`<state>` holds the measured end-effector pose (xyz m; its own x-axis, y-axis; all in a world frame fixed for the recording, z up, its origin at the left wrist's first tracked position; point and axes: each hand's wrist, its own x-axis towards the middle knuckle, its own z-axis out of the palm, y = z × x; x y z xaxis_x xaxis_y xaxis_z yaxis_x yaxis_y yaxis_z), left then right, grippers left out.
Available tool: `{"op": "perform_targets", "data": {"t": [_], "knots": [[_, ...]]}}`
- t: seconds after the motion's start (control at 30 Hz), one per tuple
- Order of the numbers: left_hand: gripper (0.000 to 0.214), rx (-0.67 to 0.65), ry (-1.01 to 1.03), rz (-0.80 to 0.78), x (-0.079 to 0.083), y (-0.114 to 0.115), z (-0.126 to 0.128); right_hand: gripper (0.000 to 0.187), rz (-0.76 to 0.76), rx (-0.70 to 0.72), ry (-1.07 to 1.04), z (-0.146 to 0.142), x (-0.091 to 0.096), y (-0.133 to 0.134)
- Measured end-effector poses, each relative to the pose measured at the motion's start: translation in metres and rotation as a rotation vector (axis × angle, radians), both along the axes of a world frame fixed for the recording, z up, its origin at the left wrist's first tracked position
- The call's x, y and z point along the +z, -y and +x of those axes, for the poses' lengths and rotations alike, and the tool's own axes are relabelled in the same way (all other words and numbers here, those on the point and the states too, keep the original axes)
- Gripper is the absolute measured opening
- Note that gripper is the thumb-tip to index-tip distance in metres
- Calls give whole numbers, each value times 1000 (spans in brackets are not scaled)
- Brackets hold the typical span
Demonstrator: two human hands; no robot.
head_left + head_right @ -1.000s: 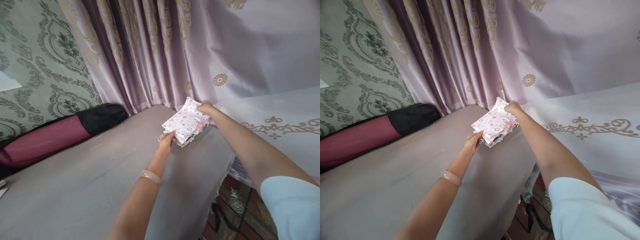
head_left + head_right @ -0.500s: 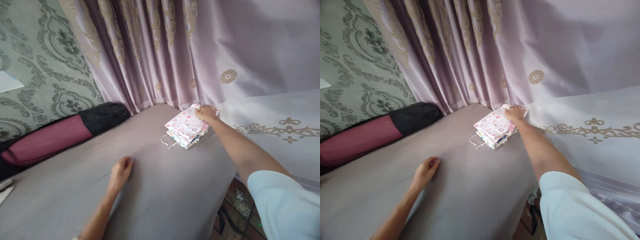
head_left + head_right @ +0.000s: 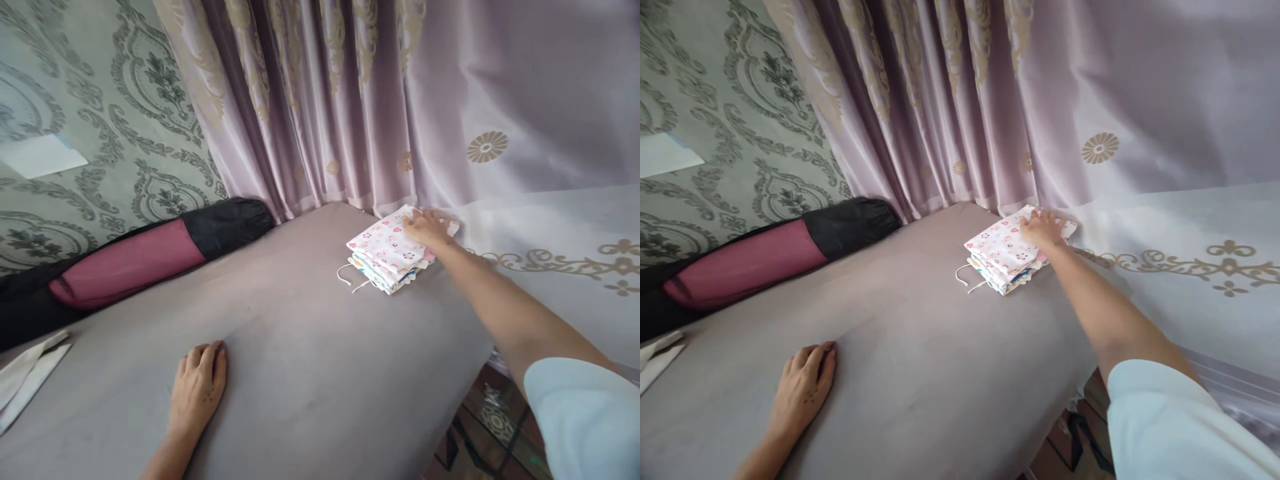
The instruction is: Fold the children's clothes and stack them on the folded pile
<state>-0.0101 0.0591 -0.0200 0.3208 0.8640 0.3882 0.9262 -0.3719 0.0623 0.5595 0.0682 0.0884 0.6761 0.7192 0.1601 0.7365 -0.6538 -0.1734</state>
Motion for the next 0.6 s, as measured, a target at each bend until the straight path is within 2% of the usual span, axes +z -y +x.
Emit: {"op": "perform_targets", "data": {"t": [0.1, 0.17, 0.37, 0.6], "knots": [[48, 62, -67, 39, 2, 3, 1, 63, 22, 109, 5, -29, -2, -1], [48, 111, -102, 47, 3, 5, 2, 65, 8, 116, -21, -43, -7, -2], [45, 154, -130, 39, 0, 6, 4, 57, -13, 82, -29, -52, -22, 0], [43, 146, -130, 66, -2, 6, 5, 40, 62, 201, 85, -63, -7, 9]]}}
